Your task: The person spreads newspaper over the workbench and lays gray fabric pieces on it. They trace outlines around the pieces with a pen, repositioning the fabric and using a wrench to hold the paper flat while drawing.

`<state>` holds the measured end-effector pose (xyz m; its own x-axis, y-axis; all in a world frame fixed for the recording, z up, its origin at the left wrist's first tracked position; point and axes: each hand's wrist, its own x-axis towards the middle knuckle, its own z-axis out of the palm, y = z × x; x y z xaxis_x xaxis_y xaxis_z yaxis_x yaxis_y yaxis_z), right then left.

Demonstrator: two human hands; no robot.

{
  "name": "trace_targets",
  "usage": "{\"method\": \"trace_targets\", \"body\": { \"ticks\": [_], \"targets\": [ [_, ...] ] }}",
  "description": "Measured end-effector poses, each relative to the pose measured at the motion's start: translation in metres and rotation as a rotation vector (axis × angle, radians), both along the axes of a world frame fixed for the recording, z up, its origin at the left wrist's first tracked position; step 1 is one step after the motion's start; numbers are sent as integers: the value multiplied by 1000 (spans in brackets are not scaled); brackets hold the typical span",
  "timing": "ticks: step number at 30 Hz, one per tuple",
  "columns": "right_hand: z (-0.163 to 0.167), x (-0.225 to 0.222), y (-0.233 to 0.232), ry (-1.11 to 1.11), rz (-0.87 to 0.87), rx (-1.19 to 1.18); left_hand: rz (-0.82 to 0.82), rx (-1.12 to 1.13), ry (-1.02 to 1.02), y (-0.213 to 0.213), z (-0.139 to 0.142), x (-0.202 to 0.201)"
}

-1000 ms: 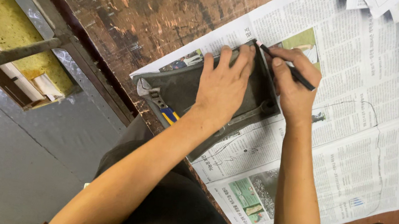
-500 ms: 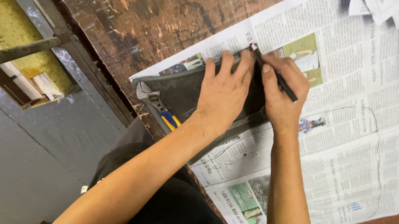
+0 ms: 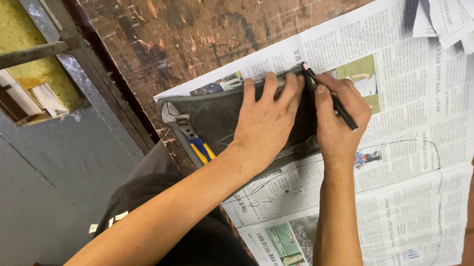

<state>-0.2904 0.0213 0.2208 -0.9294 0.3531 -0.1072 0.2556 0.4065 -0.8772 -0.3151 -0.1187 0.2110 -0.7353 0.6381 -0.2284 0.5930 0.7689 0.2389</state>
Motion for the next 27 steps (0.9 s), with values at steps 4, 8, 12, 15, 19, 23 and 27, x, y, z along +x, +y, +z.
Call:
{"method": "trace_targets", "body": {
  "ticks": [4,8,12,15,19,23,27],
  "targets": [
    [-2,2,3,-4,61,68,2,-10,-20,-1,1,0],
    [-3,2,9,20,28,53,6,19,-11,-1,1,-1],
    [-5,4,16,15,-8,19,-19,-23,-30,-1,2,-3],
    [-7,9,21,-37,-100,-134,-56,-48,-21,-3,2,-4],
    [-11,15,27,-81,-73,-146,-53,-28,-46,-4,2,-2],
    [-17,15,28,25,53,-54,-65,-65,-24,0,0,-2],
    [-16,14,26,46,68,-61,-82,-99,-24,4,0,-2]
  ]
}}
